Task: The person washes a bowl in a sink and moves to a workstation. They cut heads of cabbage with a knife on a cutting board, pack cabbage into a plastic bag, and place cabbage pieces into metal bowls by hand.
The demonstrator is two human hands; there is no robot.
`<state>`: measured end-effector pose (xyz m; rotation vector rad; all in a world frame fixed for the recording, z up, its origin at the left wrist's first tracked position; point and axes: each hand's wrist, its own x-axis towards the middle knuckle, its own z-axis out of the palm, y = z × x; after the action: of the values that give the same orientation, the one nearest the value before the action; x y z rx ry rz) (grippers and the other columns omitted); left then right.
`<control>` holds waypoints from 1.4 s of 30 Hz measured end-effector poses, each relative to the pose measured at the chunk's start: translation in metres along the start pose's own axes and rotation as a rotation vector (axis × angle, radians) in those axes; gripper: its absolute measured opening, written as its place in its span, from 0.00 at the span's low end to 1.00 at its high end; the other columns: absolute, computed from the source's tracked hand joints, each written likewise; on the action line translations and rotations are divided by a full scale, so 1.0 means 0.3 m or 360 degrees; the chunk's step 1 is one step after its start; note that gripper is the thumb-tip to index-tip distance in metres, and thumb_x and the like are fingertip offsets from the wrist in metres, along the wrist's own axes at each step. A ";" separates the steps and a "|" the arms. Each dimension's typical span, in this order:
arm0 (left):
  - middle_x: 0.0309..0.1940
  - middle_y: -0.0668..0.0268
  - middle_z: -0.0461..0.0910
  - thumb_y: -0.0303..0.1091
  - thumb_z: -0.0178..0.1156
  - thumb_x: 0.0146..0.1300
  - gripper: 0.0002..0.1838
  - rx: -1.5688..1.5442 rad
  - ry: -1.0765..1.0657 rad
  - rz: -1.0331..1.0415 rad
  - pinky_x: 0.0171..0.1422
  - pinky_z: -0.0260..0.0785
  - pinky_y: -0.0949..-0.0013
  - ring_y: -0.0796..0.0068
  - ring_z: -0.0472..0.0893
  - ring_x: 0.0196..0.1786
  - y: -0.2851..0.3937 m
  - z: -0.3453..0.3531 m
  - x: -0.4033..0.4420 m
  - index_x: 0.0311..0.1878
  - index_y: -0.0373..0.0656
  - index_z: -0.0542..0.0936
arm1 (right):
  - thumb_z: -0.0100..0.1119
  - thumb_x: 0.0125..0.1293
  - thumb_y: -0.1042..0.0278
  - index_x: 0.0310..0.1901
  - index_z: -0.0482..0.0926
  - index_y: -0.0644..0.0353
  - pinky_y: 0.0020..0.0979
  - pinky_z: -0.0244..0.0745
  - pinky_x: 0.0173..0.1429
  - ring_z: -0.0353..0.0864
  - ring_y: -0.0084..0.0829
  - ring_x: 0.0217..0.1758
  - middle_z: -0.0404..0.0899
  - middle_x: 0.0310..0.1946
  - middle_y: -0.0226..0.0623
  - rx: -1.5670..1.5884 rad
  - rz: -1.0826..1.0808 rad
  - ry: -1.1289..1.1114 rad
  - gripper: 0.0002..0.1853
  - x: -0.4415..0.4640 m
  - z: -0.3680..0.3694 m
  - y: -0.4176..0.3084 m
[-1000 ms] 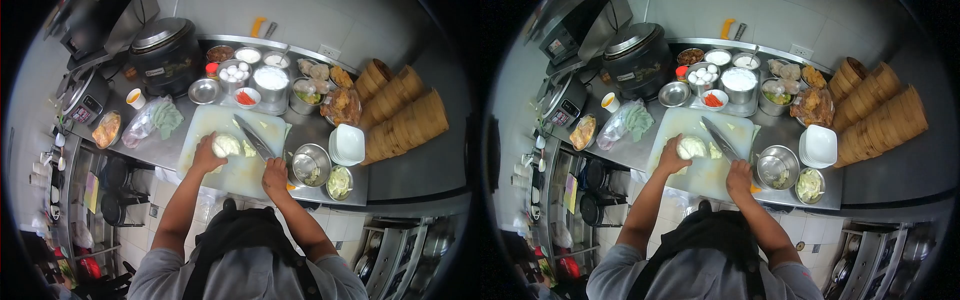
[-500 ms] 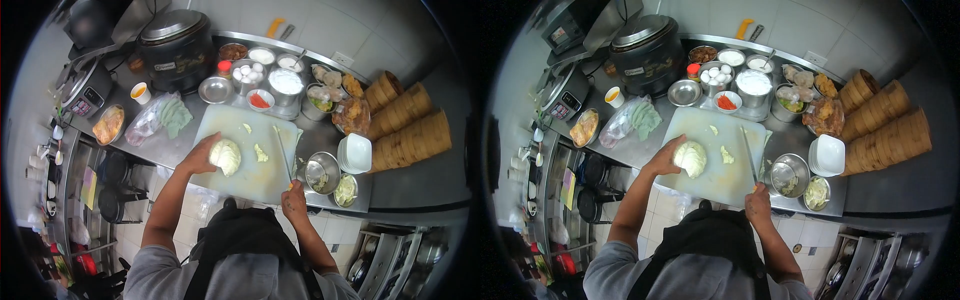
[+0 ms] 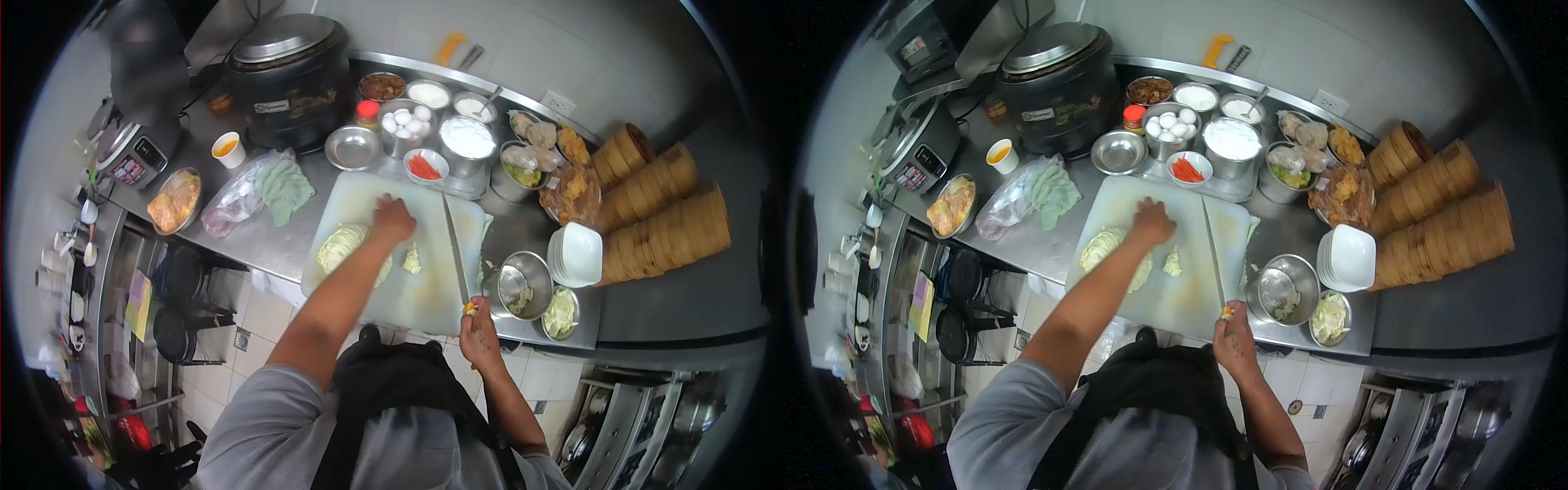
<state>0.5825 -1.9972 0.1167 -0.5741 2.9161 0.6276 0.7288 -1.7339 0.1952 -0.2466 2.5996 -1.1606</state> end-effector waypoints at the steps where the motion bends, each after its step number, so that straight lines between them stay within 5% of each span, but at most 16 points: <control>1: 0.62 0.48 0.69 0.38 0.56 0.62 0.23 0.0037 0.0144 0.0061 0.67 0.64 0.48 0.51 0.67 0.67 0.001 0.089 0.001 0.58 0.37 0.74 | 0.46 0.68 0.71 0.56 0.62 0.65 0.49 0.71 0.54 0.77 0.64 0.50 0.74 0.46 0.66 0.0014 -0.0173 0.0103 0.16 0.028 -0.004 -0.001; 7: 0.54 0.52 0.73 0.35 0.59 0.58 0.20 0.0083 -0.0101 0.0585 0.64 0.65 0.51 0.54 0.71 0.60 0.069 0.107 -0.328 0.53 0.36 0.77 | 0.52 0.66 0.70 0.54 0.65 0.60 0.50 0.73 0.53 0.76 0.62 0.48 0.75 0.46 0.58 -0.0143 -0.0739 0.0169 0.16 0.326 0.057 -0.086; 12: 0.52 0.54 0.76 0.35 0.62 0.57 0.20 0.0105 0.0056 0.0729 0.65 0.65 0.55 0.54 0.73 0.58 0.046 0.015 -0.493 0.53 0.37 0.78 | 0.54 0.65 0.64 0.57 0.66 0.57 0.48 0.74 0.54 0.77 0.51 0.51 0.74 0.44 0.49 -0.0788 -0.0614 -0.0133 0.20 0.548 0.157 -0.144; 14: 0.50 0.56 0.79 0.30 0.64 0.56 0.18 -0.0527 0.0211 0.0970 0.64 0.66 0.58 0.55 0.76 0.57 -0.011 -0.054 -0.536 0.50 0.39 0.81 | 0.55 0.64 0.64 0.57 0.68 0.57 0.48 0.74 0.54 0.76 0.50 0.51 0.74 0.45 0.47 -0.0843 -0.0666 -0.0141 0.20 0.594 0.195 -0.107; 16: 0.50 0.57 0.80 0.25 0.64 0.55 0.14 -0.0859 0.0594 0.0973 0.64 0.67 0.56 0.55 0.77 0.57 -0.122 -0.135 -0.537 0.47 0.42 0.83 | 0.55 0.64 0.64 0.57 0.69 0.57 0.47 0.74 0.54 0.76 0.49 0.51 0.74 0.45 0.46 -0.0895 -0.0714 -0.0151 0.20 0.638 0.207 -0.067; 19: 0.48 0.54 0.81 0.25 0.62 0.56 0.14 -0.0933 0.0883 0.0414 0.59 0.70 0.57 0.50 0.78 0.53 -0.326 -0.221 -0.470 0.47 0.40 0.81 | 0.55 0.61 0.69 0.54 0.73 0.60 0.47 0.72 0.54 0.75 0.49 0.49 0.74 0.44 0.46 -0.1037 -0.0936 0.0080 0.19 0.648 0.204 -0.023; 21: 0.51 0.54 0.80 0.32 0.66 0.58 0.18 -0.0878 0.0786 0.0203 0.61 0.70 0.59 0.52 0.78 0.55 -0.444 -0.215 -0.421 0.53 0.41 0.81 | 0.54 0.58 0.73 0.51 0.77 0.61 0.46 0.71 0.53 0.75 0.48 0.48 0.75 0.43 0.46 -0.0682 -0.0991 0.0345 0.17 0.603 0.189 -0.025; 23: 0.54 0.54 0.78 0.40 0.69 0.59 0.24 -0.1361 0.0335 0.0151 0.63 0.68 0.60 0.56 0.77 0.57 -0.475 -0.223 -0.405 0.58 0.43 0.79 | 0.56 0.58 0.73 0.52 0.77 0.60 0.45 0.69 0.55 0.74 0.48 0.49 0.76 0.45 0.46 -0.0507 -0.1117 0.0249 0.18 0.544 0.252 0.007; 24: 0.56 0.54 0.77 0.47 0.72 0.56 0.32 -0.1188 0.0299 0.0302 0.64 0.66 0.60 0.57 0.75 0.58 -0.531 -0.140 -0.362 0.62 0.45 0.77 | 0.56 0.59 0.70 0.54 0.77 0.60 0.45 0.68 0.57 0.74 0.48 0.51 0.76 0.47 0.46 -0.0474 -0.1174 0.0164 0.19 0.490 0.284 0.017; 27: 0.54 0.56 0.76 0.48 0.73 0.54 0.34 -0.0829 0.0365 0.0336 0.63 0.66 0.62 0.57 0.74 0.58 -0.472 -0.174 -0.413 0.63 0.45 0.76 | 0.58 0.62 0.60 0.62 0.73 0.55 0.45 0.61 0.66 0.67 0.46 0.64 0.70 0.62 0.44 -0.1031 -0.1175 0.0103 0.26 0.302 0.341 -0.021; 32: 0.49 0.56 0.75 0.49 0.74 0.53 0.32 -0.0751 0.0678 -0.0012 0.61 0.66 0.58 0.55 0.73 0.54 -0.354 -0.111 -0.486 0.60 0.47 0.77 | 0.57 0.60 0.66 0.55 0.75 0.55 0.43 0.72 0.56 0.74 0.43 0.55 0.75 0.47 0.40 -0.1062 -0.0859 -0.0251 0.19 0.287 0.350 0.036; 37: 0.49 0.55 0.72 0.49 0.70 0.57 0.29 -0.0827 0.0580 -0.0212 0.60 0.65 0.54 0.52 0.71 0.54 -0.340 -0.094 -0.487 0.61 0.51 0.76 | 0.56 0.61 0.72 0.46 0.77 0.57 0.42 0.76 0.46 0.78 0.45 0.42 0.75 0.37 0.42 -0.0677 -0.0806 -0.0009 0.11 0.279 0.283 0.079; 39: 0.46 0.57 0.72 0.45 0.67 0.61 0.25 -0.0868 0.0637 -0.0066 0.60 0.65 0.56 0.54 0.71 0.53 -0.360 -0.076 -0.493 0.61 0.53 0.77 | 0.55 0.65 0.70 0.41 0.76 0.59 0.40 0.75 0.45 0.78 0.43 0.35 0.76 0.30 0.41 0.0161 -0.0501 0.0016 0.05 0.235 0.247 0.103; 40: 0.46 0.57 0.72 0.45 0.67 0.61 0.25 -0.0863 0.0629 -0.0059 0.60 0.65 0.56 0.54 0.71 0.53 -0.358 -0.079 -0.495 0.61 0.53 0.77 | 0.57 0.68 0.68 0.38 0.75 0.59 0.34 0.73 0.36 0.75 0.34 0.27 0.74 0.23 0.36 0.0335 -0.0320 -0.0069 0.05 0.217 0.215 0.120; 42: 0.44 0.59 0.73 0.41 0.65 0.64 0.22 -0.0962 0.0576 -0.0055 0.57 0.67 0.62 0.60 0.73 0.48 -0.363 -0.085 -0.507 0.60 0.51 0.78 | 0.61 0.66 0.68 0.38 0.76 0.57 0.26 0.65 0.25 0.71 0.23 0.24 0.72 0.22 0.29 0.1404 0.0669 -0.0796 0.04 0.132 0.051 0.154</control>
<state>0.7640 -2.0478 0.1259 -0.8689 2.9932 1.5706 0.6944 -1.7248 0.1435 0.1748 1.4412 -1.6608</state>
